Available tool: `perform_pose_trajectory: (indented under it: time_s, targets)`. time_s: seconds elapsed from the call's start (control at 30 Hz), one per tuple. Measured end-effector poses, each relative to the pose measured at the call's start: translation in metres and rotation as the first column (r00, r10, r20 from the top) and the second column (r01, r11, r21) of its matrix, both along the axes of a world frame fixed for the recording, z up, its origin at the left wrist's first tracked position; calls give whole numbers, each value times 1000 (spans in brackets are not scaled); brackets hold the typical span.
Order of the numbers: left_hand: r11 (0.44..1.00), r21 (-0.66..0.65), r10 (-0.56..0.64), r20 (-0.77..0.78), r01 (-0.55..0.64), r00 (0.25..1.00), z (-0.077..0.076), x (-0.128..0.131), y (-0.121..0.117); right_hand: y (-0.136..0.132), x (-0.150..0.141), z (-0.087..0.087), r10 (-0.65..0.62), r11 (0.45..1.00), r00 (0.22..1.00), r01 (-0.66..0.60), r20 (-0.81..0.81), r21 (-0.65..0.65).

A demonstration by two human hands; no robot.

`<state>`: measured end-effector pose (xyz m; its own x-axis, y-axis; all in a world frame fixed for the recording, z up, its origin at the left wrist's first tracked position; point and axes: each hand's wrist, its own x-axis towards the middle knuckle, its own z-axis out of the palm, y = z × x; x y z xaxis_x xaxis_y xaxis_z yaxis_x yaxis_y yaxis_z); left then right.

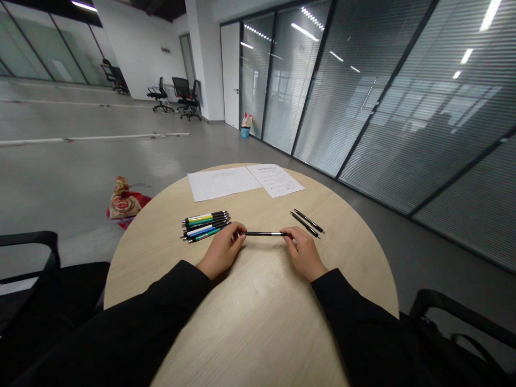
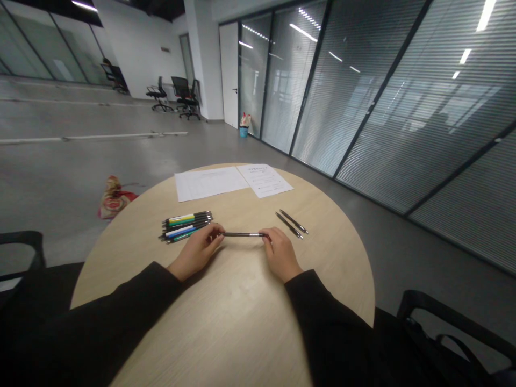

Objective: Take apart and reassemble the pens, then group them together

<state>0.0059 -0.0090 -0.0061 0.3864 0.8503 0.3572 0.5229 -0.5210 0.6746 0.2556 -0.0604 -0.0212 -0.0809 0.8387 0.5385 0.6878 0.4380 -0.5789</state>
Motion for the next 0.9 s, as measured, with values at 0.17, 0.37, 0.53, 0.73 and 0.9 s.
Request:
perform_pose_trajectory:
  time_s: [0.17, 0.37, 0.53, 0.73, 0.9]
  targets:
    - [1000, 10, 2, -21, -1, 1000, -1, 0, 1, 1, 0, 1, -14, 1000, 1000, 14, -24, -8]
    - [1000, 28, -7, -30, 8, 1000, -1, -1, 1, 2, 2, -2, -35, 999, 998, 35, -45, -4]
    - [1000, 16, -7, -45, 8, 999, -1, -1, 2, 3, 3, -3, -48, 999, 996, 49, -71, 2]
    - [1000, 1, -13, -54, 13, 998, -2, -2, 2, 5, 5, -7, -72, 997, 993, 71, -93, -6]
    - [1000, 1, -7, -49, 7, 999, -1, -1, 2, 5, 5, -7, -85, 996, 990, 84, -109, -19]
